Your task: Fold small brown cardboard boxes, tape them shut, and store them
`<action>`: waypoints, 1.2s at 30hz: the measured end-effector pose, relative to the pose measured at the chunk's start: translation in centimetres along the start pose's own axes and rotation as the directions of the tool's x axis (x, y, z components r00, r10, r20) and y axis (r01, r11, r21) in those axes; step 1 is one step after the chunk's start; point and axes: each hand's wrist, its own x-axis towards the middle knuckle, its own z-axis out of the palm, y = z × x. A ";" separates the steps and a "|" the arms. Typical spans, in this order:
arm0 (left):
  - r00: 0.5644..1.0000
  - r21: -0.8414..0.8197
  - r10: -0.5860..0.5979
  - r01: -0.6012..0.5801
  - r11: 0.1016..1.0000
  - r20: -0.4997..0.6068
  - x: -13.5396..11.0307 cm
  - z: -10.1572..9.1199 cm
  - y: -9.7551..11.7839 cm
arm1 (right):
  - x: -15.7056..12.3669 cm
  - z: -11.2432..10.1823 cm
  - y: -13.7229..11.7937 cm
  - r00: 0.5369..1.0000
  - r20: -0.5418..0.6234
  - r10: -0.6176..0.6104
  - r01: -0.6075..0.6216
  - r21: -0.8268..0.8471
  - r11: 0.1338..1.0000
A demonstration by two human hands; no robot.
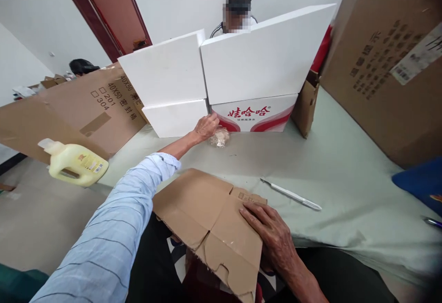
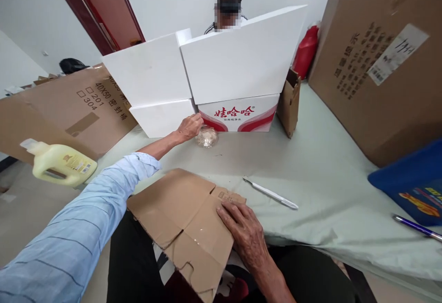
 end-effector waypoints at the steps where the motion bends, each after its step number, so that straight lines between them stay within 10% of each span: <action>1: 0.999 0.027 0.032 -0.033 0.999 0.023 0.8 1.1 0.3 | -0.1 -0.1 0.0 1.000 0.002 0.009 -0.009 0.006 1.000; 8: 0.971 0.131 0.169 -0.192 0.973 0.166 1.3 6.9 0.2 | -0.4 -0.7 -0.2 0.998 0.001 0.065 -0.065 0.028 0.997; 19: 0.950 0.135 0.168 -0.209 0.969 0.265 -3.0 7.5 0.8 | -0.2 -1.2 -0.4 0.994 -0.018 0.111 -0.111 -0.011 0.994; 29: 0.955 -0.033 0.184 -0.182 0.983 0.234 -2.1 -3.6 -0.4 | -0.7 -2.3 -0.2 0.978 -0.197 0.070 -0.091 -0.099 0.991; 36: 0.944 -0.139 0.309 -0.292 0.946 0.118 -12.0 -10.0 2.1 | -0.6 -2.3 0.3 0.958 -0.275 0.078 -0.118 -0.132 0.984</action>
